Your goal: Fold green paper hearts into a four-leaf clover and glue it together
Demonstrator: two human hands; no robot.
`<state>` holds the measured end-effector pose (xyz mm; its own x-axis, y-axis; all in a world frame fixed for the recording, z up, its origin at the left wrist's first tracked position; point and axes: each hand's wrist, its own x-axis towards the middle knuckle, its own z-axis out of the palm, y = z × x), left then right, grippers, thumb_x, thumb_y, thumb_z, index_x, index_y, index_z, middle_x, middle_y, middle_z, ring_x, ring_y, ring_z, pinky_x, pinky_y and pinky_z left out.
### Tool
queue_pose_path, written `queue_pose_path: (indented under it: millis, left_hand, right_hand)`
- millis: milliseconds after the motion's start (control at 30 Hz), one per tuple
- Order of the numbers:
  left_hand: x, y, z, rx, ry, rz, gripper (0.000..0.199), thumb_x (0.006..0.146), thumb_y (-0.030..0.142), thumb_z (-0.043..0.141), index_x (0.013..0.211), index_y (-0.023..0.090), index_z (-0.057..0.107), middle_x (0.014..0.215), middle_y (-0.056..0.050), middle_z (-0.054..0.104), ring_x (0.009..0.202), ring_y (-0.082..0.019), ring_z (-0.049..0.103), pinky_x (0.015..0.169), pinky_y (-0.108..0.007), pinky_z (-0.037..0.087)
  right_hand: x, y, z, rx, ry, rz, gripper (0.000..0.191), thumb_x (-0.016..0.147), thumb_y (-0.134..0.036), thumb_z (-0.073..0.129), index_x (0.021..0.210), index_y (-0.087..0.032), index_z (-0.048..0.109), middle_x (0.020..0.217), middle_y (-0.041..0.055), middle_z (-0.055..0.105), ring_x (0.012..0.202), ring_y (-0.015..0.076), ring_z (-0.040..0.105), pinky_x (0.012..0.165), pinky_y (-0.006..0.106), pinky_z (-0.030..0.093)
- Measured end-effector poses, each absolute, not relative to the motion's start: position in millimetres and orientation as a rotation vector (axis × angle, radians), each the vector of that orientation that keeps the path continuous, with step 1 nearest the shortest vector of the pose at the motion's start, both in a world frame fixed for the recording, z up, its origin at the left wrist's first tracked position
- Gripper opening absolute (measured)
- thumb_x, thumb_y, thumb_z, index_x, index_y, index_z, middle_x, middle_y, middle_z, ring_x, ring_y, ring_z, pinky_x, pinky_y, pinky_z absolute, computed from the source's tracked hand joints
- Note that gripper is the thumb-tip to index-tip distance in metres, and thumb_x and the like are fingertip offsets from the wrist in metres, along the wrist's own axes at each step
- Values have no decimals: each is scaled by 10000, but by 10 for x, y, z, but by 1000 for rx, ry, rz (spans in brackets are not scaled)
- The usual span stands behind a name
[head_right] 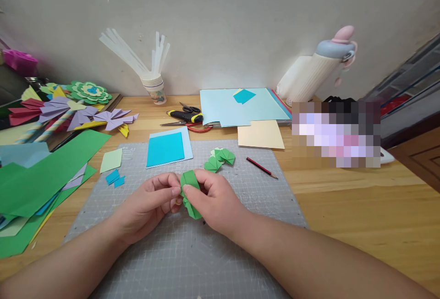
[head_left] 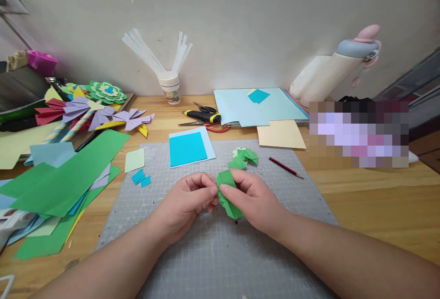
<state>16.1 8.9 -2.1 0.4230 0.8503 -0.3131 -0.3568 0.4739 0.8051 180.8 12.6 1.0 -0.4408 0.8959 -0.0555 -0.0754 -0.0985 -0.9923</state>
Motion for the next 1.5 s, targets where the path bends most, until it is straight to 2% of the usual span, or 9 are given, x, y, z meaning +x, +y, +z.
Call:
queue_pose_path:
  millis: [300, 1067, 1267, 1500]
  left_hand:
    - [150, 77, -34, 702, 811, 808, 138, 777, 201, 657, 680, 140, 580, 651, 4, 580, 583, -76, 503, 560, -201, 388]
    - [183, 74, -32, 909, 898, 869, 215, 693, 215, 694, 590, 151, 516, 631, 40, 484, 563, -71, 419, 554, -214, 336]
    - [200, 60, 20, 1029, 974, 811, 183, 779, 308, 605, 688, 176, 516, 558, 39, 494, 549, -100, 431, 558, -232, 342]
    - [201, 45, 72, 1181, 1043, 784, 271, 784, 346, 582, 599, 176, 480, 525, 51, 425, 515, -90, 364, 515, -224, 286]
  right_hand:
    - [1801, 119, 16, -994, -1441, 1616, 158, 826, -199, 506, 671, -171, 506, 610, -39, 513, 528, 76, 432, 478, 194, 338]
    - [1810, 105, -35, -1041, -1485, 1696, 182, 827, -218, 516, 655, -171, 482, 595, -50, 440, 525, 70, 379, 461, 182, 312]
    - [1807, 124, -27, -1023, -1465, 1691, 175, 847, -225, 485, 695, -163, 543, 634, -18, 524, 537, 80, 424, 479, 192, 340]
    - [1800, 123, -18, -1046, -1412, 1717, 199, 825, -254, 530, 654, -177, 464, 597, -45, 413, 526, 77, 368, 458, 187, 323]
